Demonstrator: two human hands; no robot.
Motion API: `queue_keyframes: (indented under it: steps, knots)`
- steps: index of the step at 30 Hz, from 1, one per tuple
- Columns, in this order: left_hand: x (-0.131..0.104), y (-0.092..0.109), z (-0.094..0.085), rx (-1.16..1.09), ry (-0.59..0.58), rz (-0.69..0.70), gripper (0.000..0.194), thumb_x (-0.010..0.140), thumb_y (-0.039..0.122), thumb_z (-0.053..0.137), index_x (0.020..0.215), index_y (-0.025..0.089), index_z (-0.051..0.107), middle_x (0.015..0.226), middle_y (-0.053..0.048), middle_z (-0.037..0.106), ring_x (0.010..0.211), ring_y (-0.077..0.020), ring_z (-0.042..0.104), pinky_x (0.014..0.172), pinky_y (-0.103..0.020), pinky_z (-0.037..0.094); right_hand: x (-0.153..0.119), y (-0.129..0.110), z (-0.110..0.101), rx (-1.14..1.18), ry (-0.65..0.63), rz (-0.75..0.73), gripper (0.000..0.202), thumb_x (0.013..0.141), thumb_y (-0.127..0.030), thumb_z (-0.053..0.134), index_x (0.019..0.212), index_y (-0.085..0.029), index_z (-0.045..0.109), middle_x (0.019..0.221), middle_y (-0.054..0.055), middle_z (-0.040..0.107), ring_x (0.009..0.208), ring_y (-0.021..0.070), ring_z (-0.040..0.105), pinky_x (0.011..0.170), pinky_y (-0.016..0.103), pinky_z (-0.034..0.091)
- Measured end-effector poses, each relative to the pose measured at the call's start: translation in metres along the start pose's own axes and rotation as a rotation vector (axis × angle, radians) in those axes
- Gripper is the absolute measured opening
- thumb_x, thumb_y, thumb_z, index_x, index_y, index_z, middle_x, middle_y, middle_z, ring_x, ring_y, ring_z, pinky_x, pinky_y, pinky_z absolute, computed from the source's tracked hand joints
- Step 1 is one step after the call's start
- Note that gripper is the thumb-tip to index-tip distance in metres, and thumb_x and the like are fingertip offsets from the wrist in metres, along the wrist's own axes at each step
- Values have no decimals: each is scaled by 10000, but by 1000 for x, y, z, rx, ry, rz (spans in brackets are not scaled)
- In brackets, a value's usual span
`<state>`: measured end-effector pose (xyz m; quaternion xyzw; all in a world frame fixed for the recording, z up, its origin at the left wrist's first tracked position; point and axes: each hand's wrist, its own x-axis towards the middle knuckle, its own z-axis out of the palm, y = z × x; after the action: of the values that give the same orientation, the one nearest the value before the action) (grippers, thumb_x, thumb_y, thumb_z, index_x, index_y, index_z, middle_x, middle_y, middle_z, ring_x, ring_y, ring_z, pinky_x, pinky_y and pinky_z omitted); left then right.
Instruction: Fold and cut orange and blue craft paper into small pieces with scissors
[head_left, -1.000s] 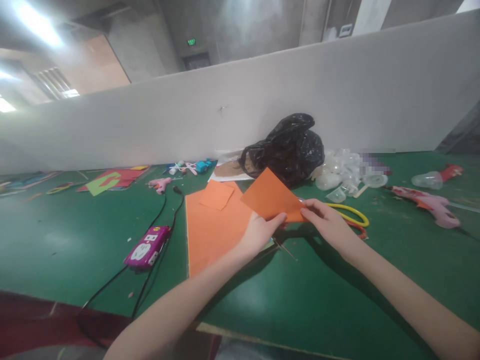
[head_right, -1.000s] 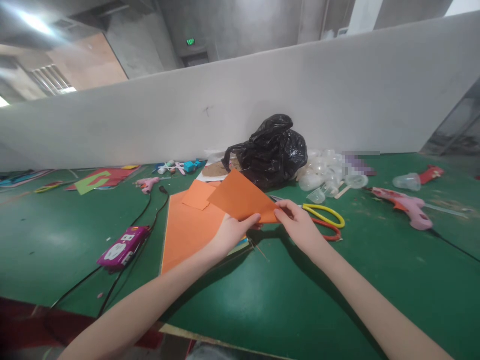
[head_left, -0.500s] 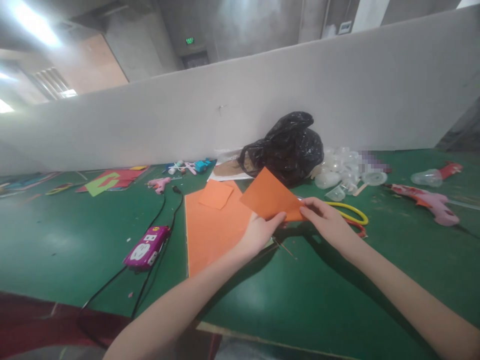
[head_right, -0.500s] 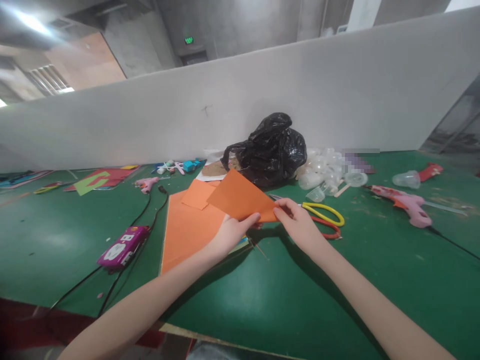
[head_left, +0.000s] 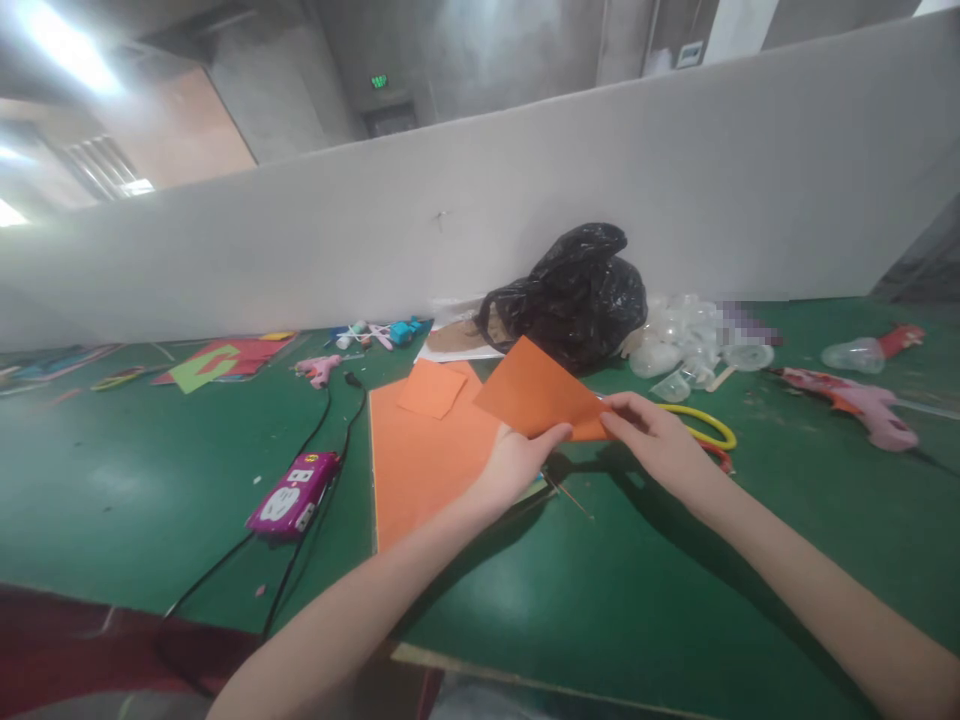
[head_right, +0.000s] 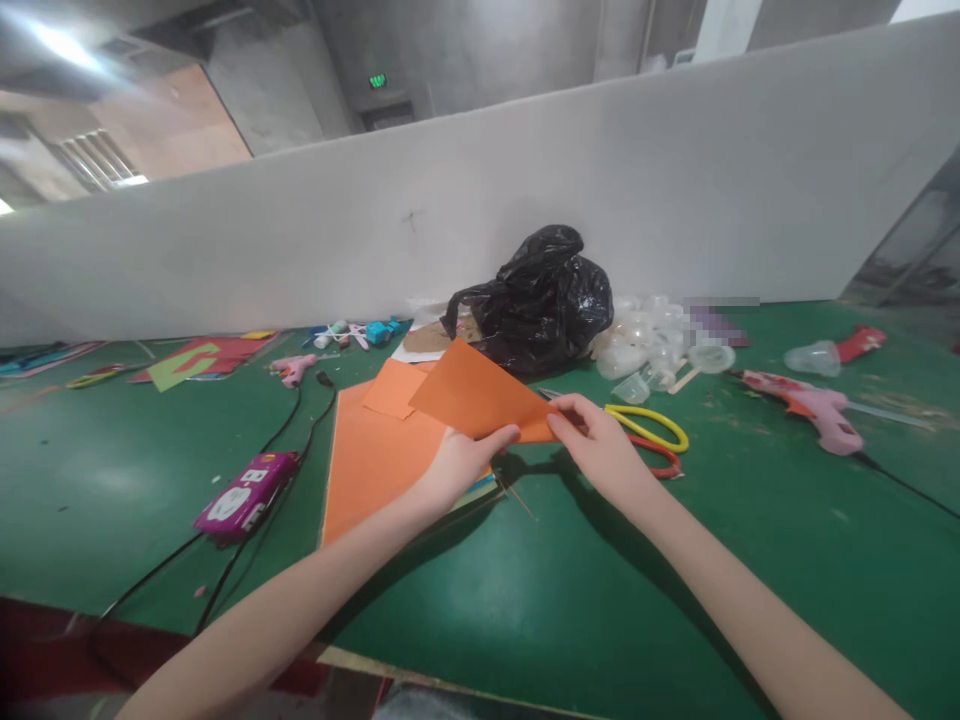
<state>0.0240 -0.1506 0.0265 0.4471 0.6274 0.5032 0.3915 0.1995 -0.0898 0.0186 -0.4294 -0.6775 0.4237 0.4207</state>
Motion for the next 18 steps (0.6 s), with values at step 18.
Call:
queue_keyframes:
  steps: [18]
  knots:
    - [-2,4,-4,-96,109,0,444,721,579,719,526,201,589,687,-60,693,783,-229,657,820,-332,473,-11,0,13,205,-242,85,377,743,-478,759,1027,-244,676,1052,71,734,1025,282,683,939,443,542]
